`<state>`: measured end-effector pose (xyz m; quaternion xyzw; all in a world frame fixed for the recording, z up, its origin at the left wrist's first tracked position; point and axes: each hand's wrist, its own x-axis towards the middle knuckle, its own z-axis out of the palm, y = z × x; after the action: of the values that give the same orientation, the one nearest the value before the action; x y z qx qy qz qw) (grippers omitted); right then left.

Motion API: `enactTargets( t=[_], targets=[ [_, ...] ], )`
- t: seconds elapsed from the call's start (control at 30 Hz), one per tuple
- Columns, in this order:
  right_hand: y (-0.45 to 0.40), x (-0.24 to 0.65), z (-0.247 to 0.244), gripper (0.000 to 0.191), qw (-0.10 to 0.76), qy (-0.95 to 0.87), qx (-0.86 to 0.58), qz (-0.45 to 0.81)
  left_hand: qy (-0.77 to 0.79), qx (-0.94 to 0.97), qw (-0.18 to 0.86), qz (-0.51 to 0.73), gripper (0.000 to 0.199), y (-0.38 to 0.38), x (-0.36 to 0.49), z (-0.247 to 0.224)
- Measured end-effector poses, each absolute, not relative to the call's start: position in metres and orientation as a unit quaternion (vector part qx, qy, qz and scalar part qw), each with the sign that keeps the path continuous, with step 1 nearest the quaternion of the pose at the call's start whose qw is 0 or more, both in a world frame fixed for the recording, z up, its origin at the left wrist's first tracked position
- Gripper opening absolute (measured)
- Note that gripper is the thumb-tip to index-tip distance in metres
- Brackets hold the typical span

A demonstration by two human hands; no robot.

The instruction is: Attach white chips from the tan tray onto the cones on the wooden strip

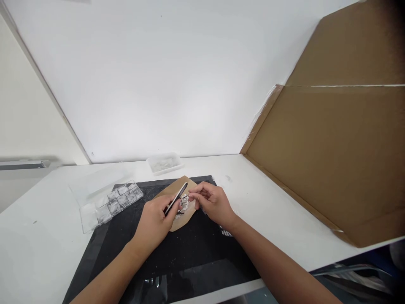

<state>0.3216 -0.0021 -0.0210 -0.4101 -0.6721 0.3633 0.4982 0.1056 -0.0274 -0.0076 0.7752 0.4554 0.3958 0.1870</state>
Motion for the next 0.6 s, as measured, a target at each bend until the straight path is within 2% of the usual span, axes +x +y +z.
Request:
enactTargets(
  t=[0.33,0.6],
  targets=[
    [0.0009,0.3166,-0.0211,0.026,0.485,-0.606,-0.417,0.473,0.441,0.785,0.144,0.410,0.024,-0.0248,0.1049,-0.0113],
    [0.0024,0.3208,-0.0137,0.034,0.490,-0.602,-0.386,0.499,0.454,0.768,0.175,0.416,0.021,-0.0263,0.1053,-0.0118]
  ],
)
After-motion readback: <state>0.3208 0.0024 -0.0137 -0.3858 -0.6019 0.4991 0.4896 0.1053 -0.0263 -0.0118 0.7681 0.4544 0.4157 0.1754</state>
